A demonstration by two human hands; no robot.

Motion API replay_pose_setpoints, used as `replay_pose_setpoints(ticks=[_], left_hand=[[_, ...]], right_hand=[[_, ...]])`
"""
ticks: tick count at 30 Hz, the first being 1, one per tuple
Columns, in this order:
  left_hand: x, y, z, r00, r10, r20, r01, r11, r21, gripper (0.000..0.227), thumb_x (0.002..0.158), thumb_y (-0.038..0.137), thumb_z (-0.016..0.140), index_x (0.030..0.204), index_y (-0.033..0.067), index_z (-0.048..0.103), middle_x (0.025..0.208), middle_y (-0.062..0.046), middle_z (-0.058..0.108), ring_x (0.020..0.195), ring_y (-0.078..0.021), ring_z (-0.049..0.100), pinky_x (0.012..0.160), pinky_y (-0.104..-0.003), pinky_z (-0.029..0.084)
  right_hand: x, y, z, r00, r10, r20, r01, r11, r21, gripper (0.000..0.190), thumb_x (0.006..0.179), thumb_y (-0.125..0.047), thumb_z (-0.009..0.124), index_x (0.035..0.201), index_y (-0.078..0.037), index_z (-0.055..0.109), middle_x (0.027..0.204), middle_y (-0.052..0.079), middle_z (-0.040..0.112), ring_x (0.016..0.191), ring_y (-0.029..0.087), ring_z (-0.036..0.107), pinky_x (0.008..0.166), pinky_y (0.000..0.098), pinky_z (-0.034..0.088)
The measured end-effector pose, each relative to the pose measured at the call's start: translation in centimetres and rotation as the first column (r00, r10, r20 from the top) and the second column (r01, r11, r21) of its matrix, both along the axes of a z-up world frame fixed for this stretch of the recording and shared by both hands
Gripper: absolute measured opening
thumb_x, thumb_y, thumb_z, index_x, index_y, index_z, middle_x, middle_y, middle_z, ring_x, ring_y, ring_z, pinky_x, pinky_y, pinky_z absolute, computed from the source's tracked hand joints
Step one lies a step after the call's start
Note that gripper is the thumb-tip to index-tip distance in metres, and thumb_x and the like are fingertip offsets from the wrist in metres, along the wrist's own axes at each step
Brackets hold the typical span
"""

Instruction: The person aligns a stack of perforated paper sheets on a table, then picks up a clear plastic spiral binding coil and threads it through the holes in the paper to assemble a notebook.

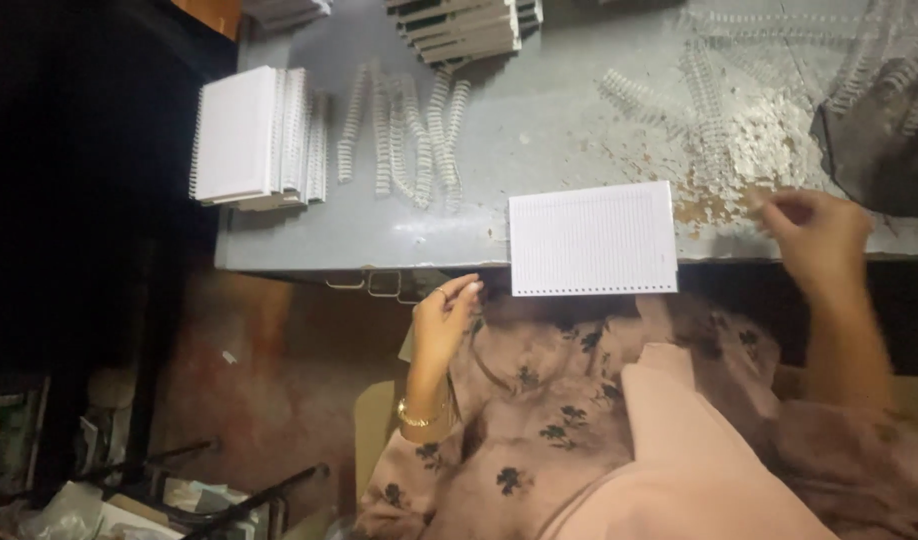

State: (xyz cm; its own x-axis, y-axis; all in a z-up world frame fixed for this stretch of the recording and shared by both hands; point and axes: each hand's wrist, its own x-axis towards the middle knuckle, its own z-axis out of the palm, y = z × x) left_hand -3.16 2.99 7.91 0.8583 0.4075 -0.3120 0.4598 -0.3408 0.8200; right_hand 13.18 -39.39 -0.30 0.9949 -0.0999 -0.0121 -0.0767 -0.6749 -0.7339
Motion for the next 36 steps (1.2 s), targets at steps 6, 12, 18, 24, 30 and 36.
replay_pose_setpoints(ticks=[6,12,18,24,30,36], left_hand=[[4.7,-7.1,4.7,0.865,-0.117,0.487,0.301,0.9,-0.317,0.016,0.094,0.014,0.073,0.109,0.0087,0.077,0.109,-0.005,0.078,0.101,-0.0129,0.073,0.095,-0.025,0.06],[7.1,-11.5,8.7,0.827,-0.026,0.561,0.291,0.875,-0.387,0.021,0.091,0.021,0.076,0.11,0.0129,0.078,0.119,-0.008,0.076,0.113,-0.0134,0.071,0.106,-0.023,0.056],[7.1,-10.9,8.8,0.784,-0.014,0.621,0.304,0.881,-0.364,0.012,0.094,0.018,0.075,0.105,0.0128,0.078,0.11,-0.004,0.077,0.11,-0.0138,0.072,0.1,-0.024,0.06],[7.9,-10.3,7.1,0.848,0.064,0.527,0.348,0.682,-0.643,0.022,0.092,0.016,0.077,0.11,0.0039,0.076,0.109,-0.013,0.077,0.107,-0.0166,0.072,0.102,-0.029,0.058],[10.0,-9.2,4.5,0.847,0.084,0.524,0.426,0.482,-0.766,0.029,0.091,0.013,0.08,0.116,-0.0001,0.075,0.114,-0.017,0.075,0.104,-0.0223,0.073,0.1,-0.036,0.061],[10.7,-8.3,4.8,0.79,0.04,0.612,0.519,0.488,-0.702,0.021,0.095,0.016,0.079,0.111,0.0021,0.077,0.112,-0.017,0.076,0.109,-0.0223,0.073,0.104,-0.036,0.058]], right_hand=[[-3.4,8.4,10.4,0.951,0.304,-0.062,-0.209,0.776,0.595,0.012,0.1,-0.004,0.069,0.11,0.002,0.072,0.089,0.014,0.071,0.081,0.018,0.067,0.078,0.0275,0.055],[-6.5,14.1,16.7,0.911,0.344,0.229,-0.413,0.77,0.486,0.005,0.105,0.0,0.069,0.108,0.003,0.073,0.087,0.014,0.069,0.081,0.018,0.064,0.081,0.0288,0.056],[-7.1,15.7,15.2,0.887,0.299,0.351,-0.44,0.779,0.448,0.008,0.105,-0.002,0.072,0.113,0.0,0.074,0.095,0.011,0.072,0.085,0.014,0.066,0.081,0.0262,0.058],[-7.5,16.0,15.3,0.896,0.287,0.338,-0.424,0.777,0.465,0.012,0.105,-0.005,0.071,0.116,-0.001,0.074,0.099,0.011,0.074,0.085,0.014,0.067,0.079,0.0259,0.058],[-6.7,16.6,16.0,0.881,0.295,0.37,-0.436,0.811,0.391,0.009,0.105,0.0,0.073,0.114,0.001,0.076,0.088,0.012,0.072,0.077,0.014,0.064,0.076,0.0248,0.055],[-7.1,17.3,17.9,0.849,0.358,0.39,-0.472,0.844,0.254,0.009,0.108,0.0,0.068,0.115,0.0,0.074,0.09,0.01,0.073,0.066,0.014,0.06,0.07,0.0255,0.053]])
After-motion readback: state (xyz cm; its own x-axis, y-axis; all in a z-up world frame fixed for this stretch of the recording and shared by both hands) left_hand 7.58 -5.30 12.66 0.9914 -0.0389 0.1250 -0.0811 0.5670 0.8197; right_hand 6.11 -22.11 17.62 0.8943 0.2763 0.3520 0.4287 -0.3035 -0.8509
